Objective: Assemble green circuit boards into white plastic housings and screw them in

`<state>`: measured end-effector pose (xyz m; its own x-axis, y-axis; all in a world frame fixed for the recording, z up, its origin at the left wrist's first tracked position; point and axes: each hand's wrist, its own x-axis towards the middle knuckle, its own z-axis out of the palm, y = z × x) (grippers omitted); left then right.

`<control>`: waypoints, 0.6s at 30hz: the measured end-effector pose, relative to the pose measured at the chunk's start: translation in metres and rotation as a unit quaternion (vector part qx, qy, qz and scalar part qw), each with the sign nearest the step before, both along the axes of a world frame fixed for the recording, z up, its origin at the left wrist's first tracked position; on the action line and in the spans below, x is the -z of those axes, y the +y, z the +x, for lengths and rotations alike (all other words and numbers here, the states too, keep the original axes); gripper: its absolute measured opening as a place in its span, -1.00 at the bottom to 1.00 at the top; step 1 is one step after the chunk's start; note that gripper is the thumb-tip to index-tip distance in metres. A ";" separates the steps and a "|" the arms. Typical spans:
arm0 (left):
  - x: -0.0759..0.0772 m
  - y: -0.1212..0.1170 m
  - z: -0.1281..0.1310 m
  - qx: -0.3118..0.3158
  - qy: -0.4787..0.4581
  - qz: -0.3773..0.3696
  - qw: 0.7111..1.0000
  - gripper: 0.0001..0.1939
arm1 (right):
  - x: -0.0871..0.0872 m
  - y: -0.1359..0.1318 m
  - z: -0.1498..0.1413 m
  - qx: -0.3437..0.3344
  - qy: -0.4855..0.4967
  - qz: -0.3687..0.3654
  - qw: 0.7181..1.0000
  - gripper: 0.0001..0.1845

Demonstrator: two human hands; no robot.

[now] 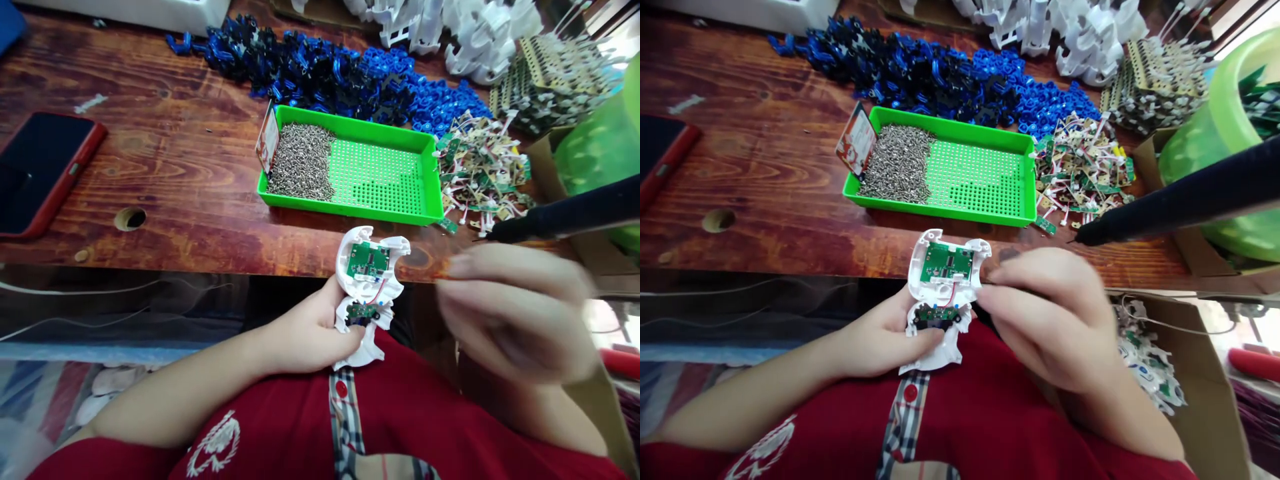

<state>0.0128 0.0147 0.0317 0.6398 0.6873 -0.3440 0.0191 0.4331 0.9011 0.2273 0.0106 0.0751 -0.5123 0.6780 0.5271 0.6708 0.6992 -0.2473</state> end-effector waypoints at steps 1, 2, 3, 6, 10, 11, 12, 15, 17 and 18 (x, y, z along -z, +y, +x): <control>-0.001 0.001 0.001 0.000 0.003 0.016 1.000 -0.32 | 0.000 -0.003 -0.001 -0.014 -0.012 -0.008 1.000 -0.74; -0.002 0.001 0.002 -0.001 0.004 0.026 1.000 -0.28 | 0.001 -0.004 -0.002 -0.028 -0.033 -0.018 0.999 -0.72; -0.003 0.001 0.002 -0.001 0.002 0.031 1.000 -0.26 | 0.002 -0.003 -0.003 -0.041 -0.060 -0.027 0.997 -0.71; -0.005 0.000 0.003 -0.001 -0.004 0.035 0.999 -0.23 | 0.004 0.002 -0.007 -0.060 -0.122 -0.011 0.991 -0.73; -0.005 -0.003 0.003 -0.010 0.001 0.040 0.999 -0.24 | 0.000 0.008 -0.012 -0.086 -0.135 0.054 0.986 -0.80; -0.004 -0.004 0.003 -0.012 0.002 0.043 0.999 -0.25 | 0.000 0.008 -0.012 -0.101 -0.133 0.069 0.984 -0.82; -0.003 -0.004 0.003 -0.014 0.004 0.047 0.999 -0.27 | 0.000 0.008 -0.013 -0.114 -0.130 0.079 0.982 -0.83; 0.002 -0.005 0.002 -0.007 0.005 0.076 0.997 -0.29 | 0.006 0.005 -0.013 -0.127 -0.108 0.084 0.982 -0.80; 0.006 -0.005 0.001 0.008 0.005 0.110 0.994 -0.31 | 0.013 0.001 -0.013 -0.125 -0.078 0.064 0.987 -0.75; 0.009 -0.005 0.000 0.016 0.007 0.127 0.992 -0.32 | 0.016 -0.001 -0.014 -0.126 -0.060 0.050 0.989 -0.74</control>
<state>0.0126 0.0100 0.0230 0.6587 0.7326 -0.1712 0.0431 0.1904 0.9808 0.2136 0.0096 0.0594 -0.7215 0.4681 0.5103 0.4921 0.8650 -0.0978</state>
